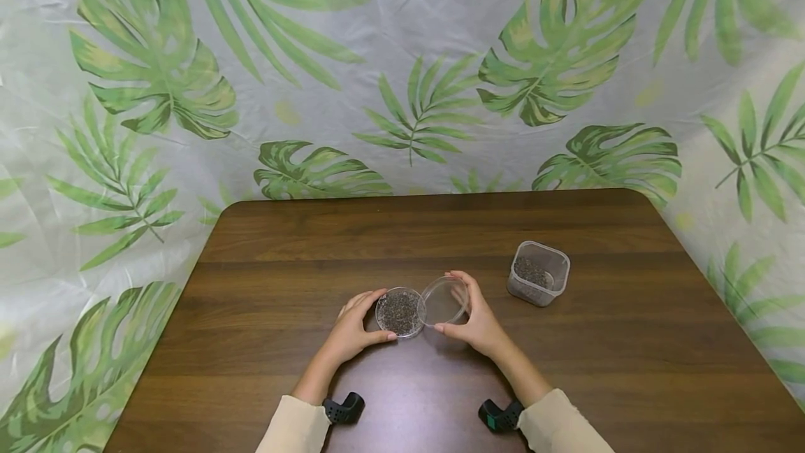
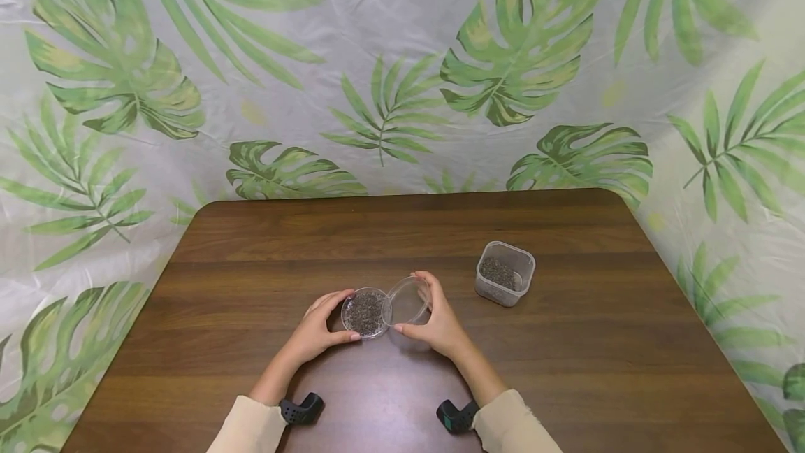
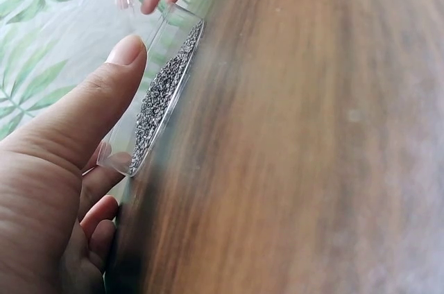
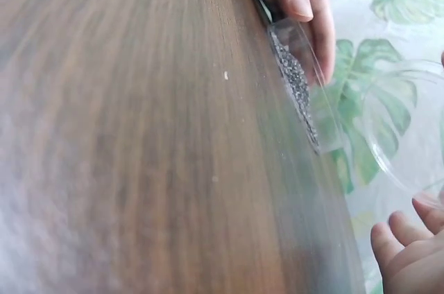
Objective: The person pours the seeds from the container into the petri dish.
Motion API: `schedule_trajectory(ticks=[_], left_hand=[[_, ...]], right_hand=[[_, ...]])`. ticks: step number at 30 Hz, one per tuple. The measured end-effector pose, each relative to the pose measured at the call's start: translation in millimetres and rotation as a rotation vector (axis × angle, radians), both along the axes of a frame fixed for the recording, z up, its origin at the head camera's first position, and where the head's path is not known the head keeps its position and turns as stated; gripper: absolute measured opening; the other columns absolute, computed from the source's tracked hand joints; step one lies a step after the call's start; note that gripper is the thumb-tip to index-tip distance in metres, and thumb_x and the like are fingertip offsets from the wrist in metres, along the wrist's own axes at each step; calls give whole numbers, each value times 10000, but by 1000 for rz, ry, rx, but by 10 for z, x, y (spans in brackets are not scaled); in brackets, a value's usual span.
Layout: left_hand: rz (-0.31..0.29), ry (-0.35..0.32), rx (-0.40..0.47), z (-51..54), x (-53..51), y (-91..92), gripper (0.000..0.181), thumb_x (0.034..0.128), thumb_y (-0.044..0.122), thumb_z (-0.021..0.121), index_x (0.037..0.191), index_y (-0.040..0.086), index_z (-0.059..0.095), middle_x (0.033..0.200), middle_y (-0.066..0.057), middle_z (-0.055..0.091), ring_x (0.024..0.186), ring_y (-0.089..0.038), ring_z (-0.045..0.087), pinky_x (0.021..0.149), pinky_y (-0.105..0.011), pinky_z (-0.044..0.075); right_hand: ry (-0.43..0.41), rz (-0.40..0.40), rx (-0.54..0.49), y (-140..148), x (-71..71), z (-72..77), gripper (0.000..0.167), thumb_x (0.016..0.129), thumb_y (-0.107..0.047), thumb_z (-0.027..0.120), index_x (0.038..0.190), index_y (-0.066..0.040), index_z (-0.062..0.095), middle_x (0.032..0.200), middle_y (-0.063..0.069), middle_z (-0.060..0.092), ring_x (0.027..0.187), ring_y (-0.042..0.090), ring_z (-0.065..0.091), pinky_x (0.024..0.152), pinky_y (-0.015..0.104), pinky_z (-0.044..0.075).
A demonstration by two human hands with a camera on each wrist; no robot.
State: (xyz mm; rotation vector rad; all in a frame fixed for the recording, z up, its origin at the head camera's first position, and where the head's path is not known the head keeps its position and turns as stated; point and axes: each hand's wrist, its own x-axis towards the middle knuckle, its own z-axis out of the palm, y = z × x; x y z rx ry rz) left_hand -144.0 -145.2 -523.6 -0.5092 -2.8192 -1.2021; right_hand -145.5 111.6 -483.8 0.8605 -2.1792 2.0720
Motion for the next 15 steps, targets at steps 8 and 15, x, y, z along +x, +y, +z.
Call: schedule_trajectory(ticks=[8, 15], left_hand=[[0, -3, 2, 5, 4, 4, 812, 634, 501, 744, 1321, 176, 457, 1307, -109, 447, 1227, -285, 342, 970, -553, 203], [1, 4, 5, -5, 0, 4, 807, 633, 494, 748, 1318, 176, 461, 1301, -103, 452, 1222, -279, 350, 964, -549, 216]], right_hand=[[-94, -11, -14, -14, 22, 34, 951, 628, 168, 701, 1378, 60, 126, 1314, 320, 183, 1223, 510, 216, 988, 534, 196], [-105, -41, 53, -54, 52, 93, 1053, 648, 79, 735, 1443, -82, 63, 1297, 281, 154, 1186, 502, 290, 896, 553, 331]])
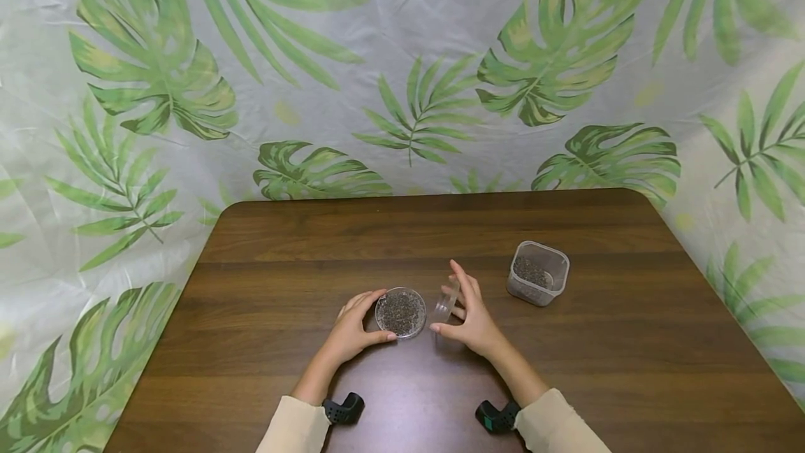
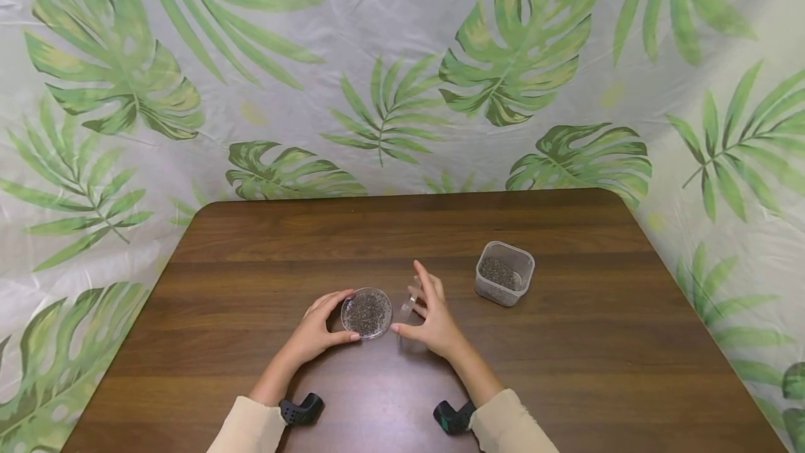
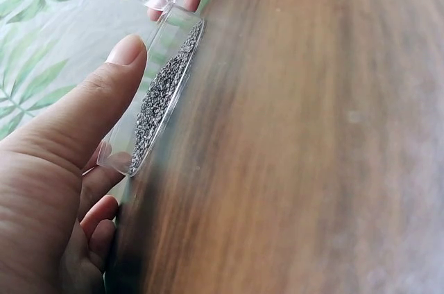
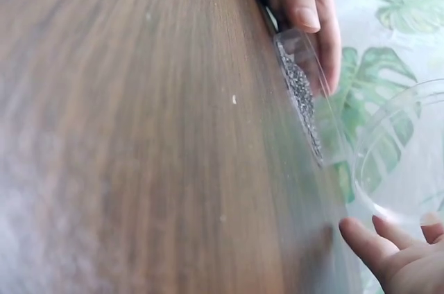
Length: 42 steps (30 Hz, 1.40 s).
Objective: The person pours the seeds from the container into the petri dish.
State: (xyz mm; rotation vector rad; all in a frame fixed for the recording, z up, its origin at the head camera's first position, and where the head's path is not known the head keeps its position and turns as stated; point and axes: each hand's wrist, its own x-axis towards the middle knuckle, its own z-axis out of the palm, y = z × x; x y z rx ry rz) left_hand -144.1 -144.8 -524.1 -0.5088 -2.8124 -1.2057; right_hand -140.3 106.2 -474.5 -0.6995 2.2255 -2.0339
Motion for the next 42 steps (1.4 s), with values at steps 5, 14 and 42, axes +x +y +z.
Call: schedule_trajectory(ticks=[5, 14, 42], left_hand=[[-2, 6, 3, -12, -2, -3, 807, 634, 498, 745, 1318, 177, 462, 1296, -99, 457, 1218, -271, 356, 962, -539, 225], [-4, 19, -1, -12, -9, -1, 802, 636, 493, 747, 1316, 175, 464, 1285, -95, 465, 1207, -267, 367, 964, -520, 236], [-6, -9, 27, 20, 23, -5, 849, 626, 513, 745, 1336, 168, 433, 1298, -84, 460, 1219, -285, 352, 967, -546, 214]], right_hand=[[36, 4, 36, -33, -8, -17, 1076, 635, 67, 751, 1446, -73, 57, 1308, 292, 160, 1133, 497, 319, 852, 502, 410], [134, 1, 90, -86, -32, -15, 935, 621, 32, 770, 1353, 78, 192, 1331, 297, 278, 1096, 462, 357, 823, 554, 369], [143, -14, 372, -405, -233, -429, 1019, 552, -394, 841, 1365, -36, 343, 1345, 114, 307, 1188, 276, 359, 936, 477, 324]])
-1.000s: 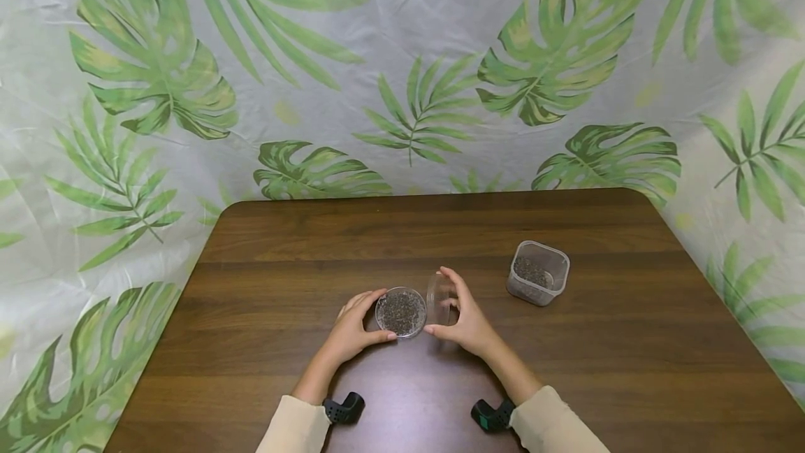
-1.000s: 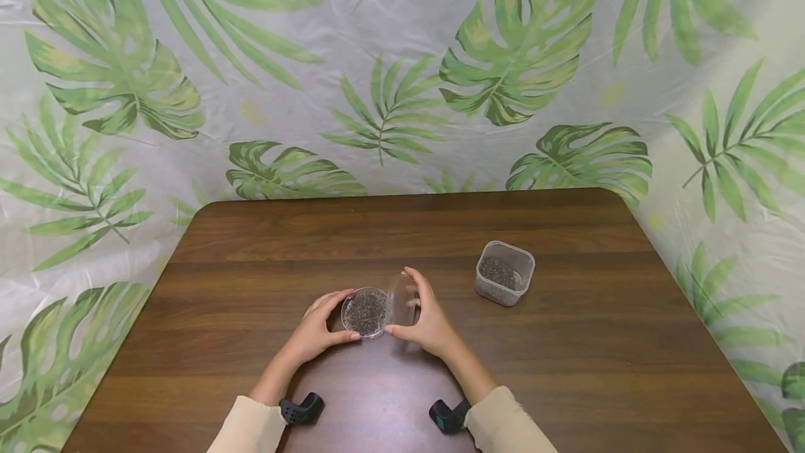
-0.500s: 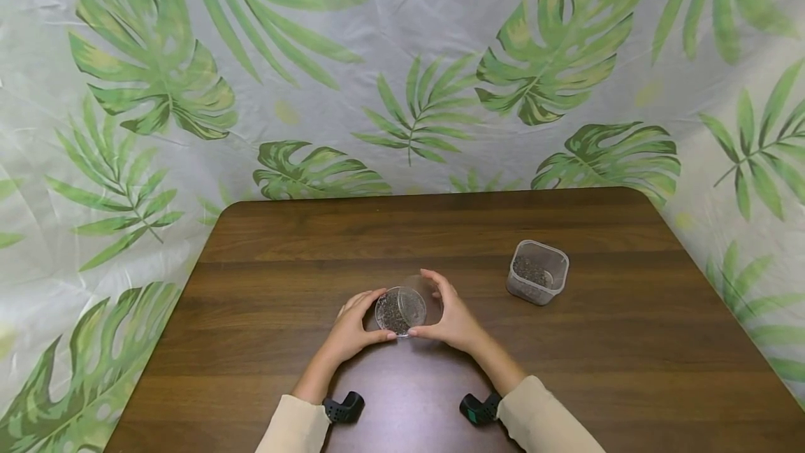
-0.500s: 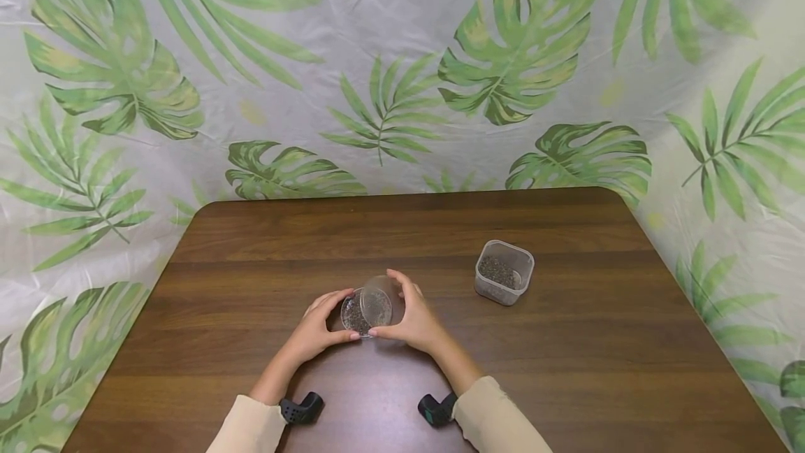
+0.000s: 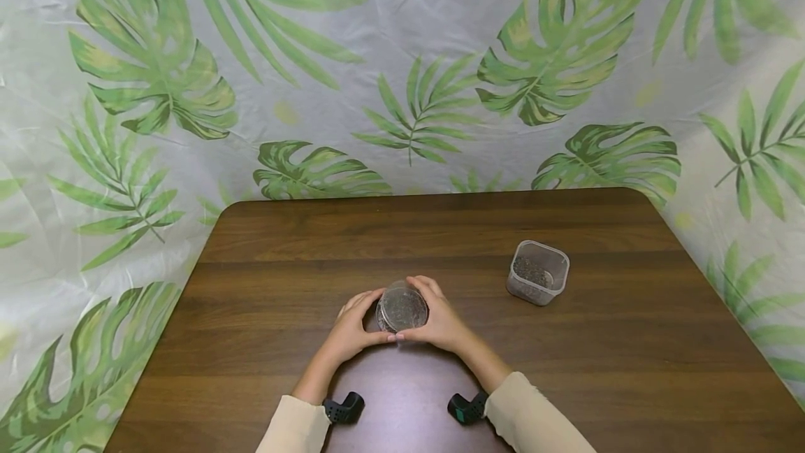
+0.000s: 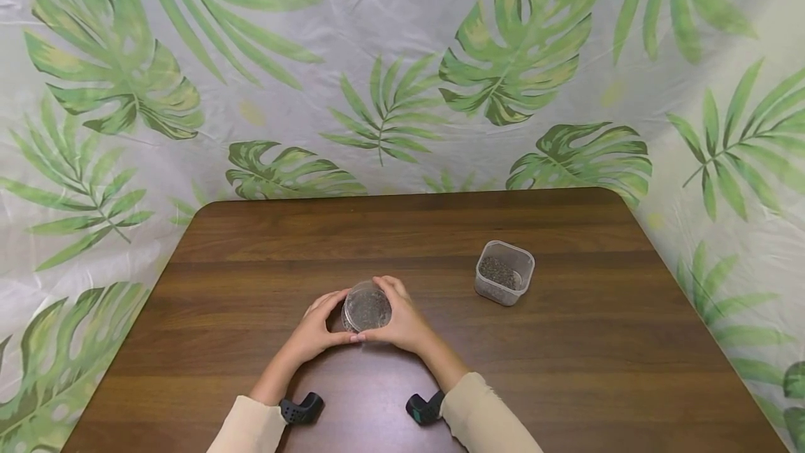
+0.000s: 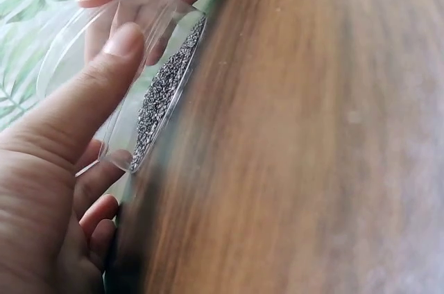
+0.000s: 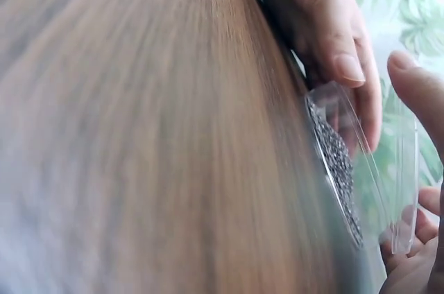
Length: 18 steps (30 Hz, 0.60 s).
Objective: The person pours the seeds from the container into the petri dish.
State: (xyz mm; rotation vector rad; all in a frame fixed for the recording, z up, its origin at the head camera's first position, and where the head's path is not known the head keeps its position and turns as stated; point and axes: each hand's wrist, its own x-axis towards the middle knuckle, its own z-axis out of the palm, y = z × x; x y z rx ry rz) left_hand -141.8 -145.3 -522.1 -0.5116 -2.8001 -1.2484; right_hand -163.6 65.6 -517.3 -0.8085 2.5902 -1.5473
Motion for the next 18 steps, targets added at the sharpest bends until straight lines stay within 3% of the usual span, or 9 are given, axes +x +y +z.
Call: schedule_trajectory(ticks=[8, 18], left_hand=[[-12, 6, 66, -11, -5, -13, 880, 617, 435, 785, 1374, 253, 376, 1309, 2, 465, 1202, -245, 373, 956, -506, 259], [-31, -4, 58, -16, -15, -27, 824, 615, 437, 788, 1315, 165, 450, 1283, -32, 477, 1199, -270, 371, 958, -518, 248]], right_hand=[[16, 15, 27, -47, 9, -9, 1033, 552, -445, 826, 1366, -37, 337, 1358, 121, 321, 1206, 265, 352, 945, 462, 321], [-14, 18, 26, -35, 19, -16, 1075, 542, -479, 819, 1386, -52, 308, 1386, 130, 315, 1226, 272, 337, 951, 477, 307]])
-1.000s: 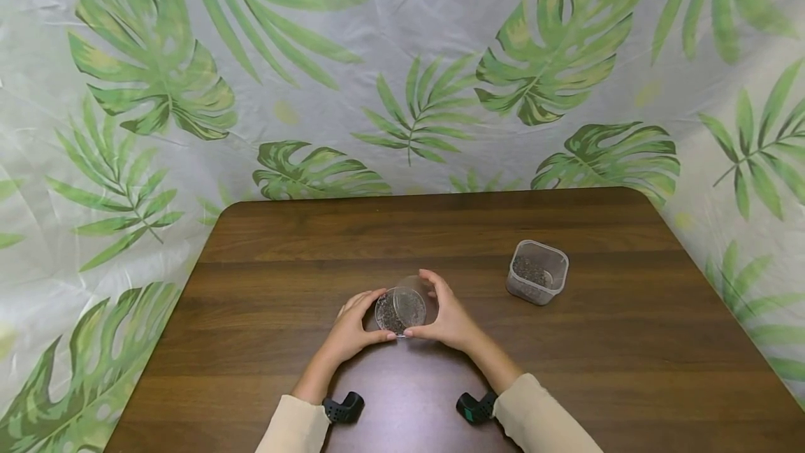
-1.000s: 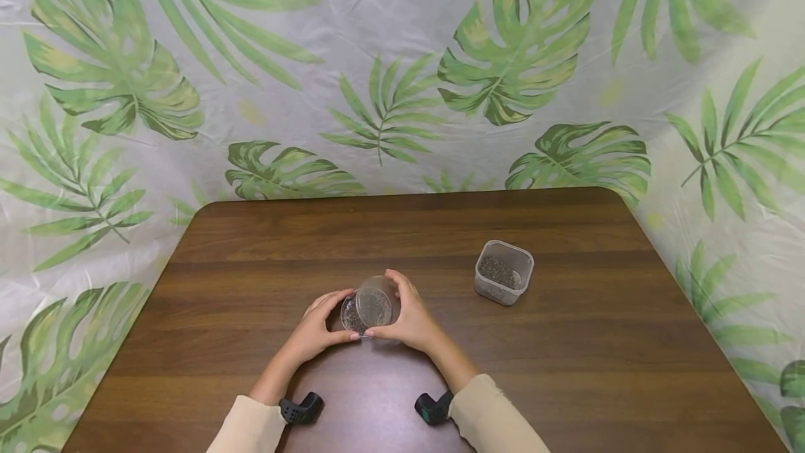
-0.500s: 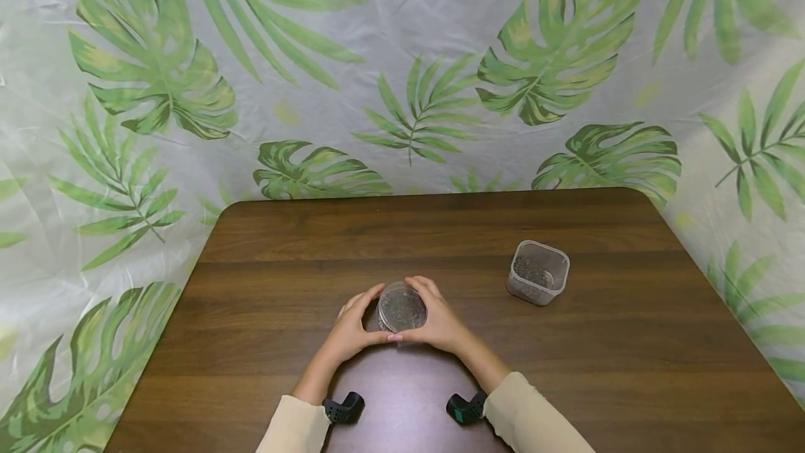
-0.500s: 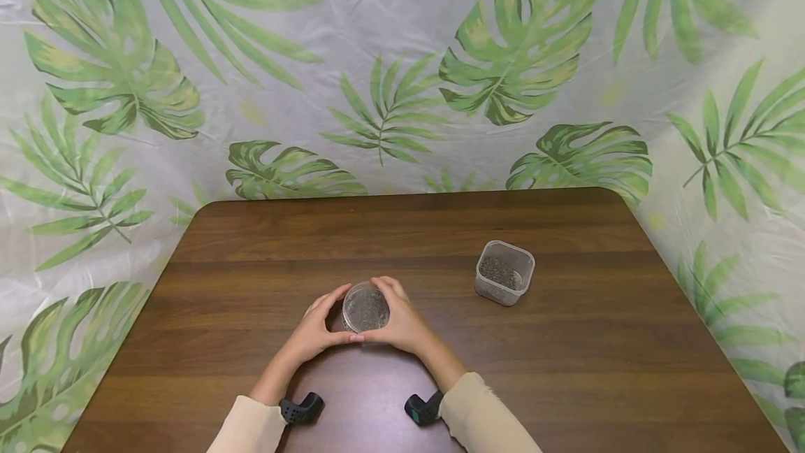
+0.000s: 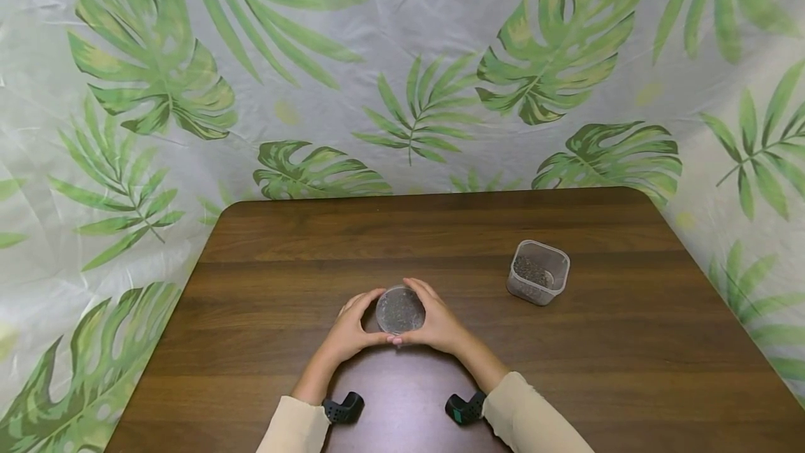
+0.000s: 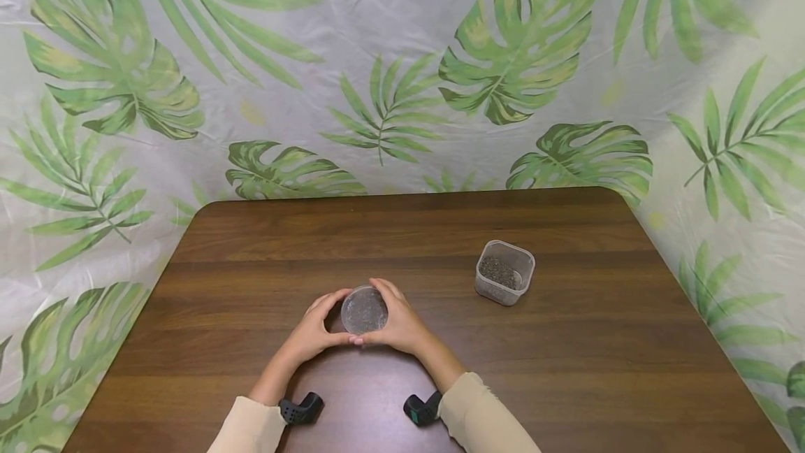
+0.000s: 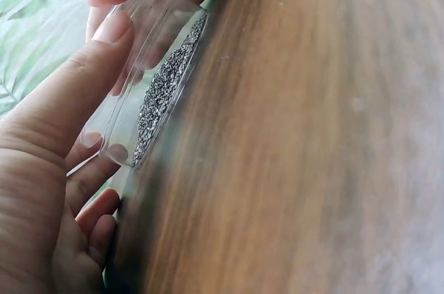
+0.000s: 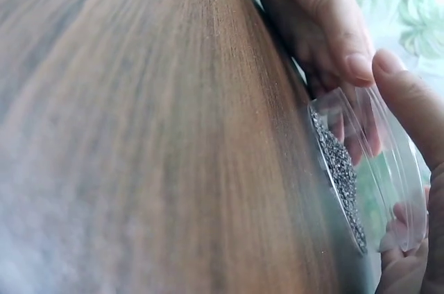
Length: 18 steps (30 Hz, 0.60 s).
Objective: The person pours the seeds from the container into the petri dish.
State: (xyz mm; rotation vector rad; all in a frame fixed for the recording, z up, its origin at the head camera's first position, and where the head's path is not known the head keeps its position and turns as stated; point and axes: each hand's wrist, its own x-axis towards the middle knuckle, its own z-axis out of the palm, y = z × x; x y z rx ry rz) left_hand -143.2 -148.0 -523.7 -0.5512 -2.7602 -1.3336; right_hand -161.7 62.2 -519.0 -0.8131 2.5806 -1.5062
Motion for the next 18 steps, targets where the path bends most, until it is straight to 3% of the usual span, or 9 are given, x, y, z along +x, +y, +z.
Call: schedule_trajectory(ticks=[13, 18], left_hand=[[0, 7, -10, 23, 5, 4, 812, 621, 460, 778, 1294, 138, 457, 1261, -46, 487, 1190, -282, 379, 951, -511, 278], [10, -3, -15, 11, -3, 5, 811, 612, 473, 778, 1283, 145, 464, 1248, -39, 495, 1187, -269, 382, 952, -494, 291]], right_hand=[[-52, -10, -24, 49, -4, -28, 1089, 548, -419, 837, 1408, -79, 263, 1424, 91, 265, 1263, 255, 290, 979, 468, 273], [-62, -18, 33, 117, -3, -14, 1091, 564, -418, 830, 1410, -50, 248, 1419, 127, 268, 1261, 277, 293, 980, 472, 276]])
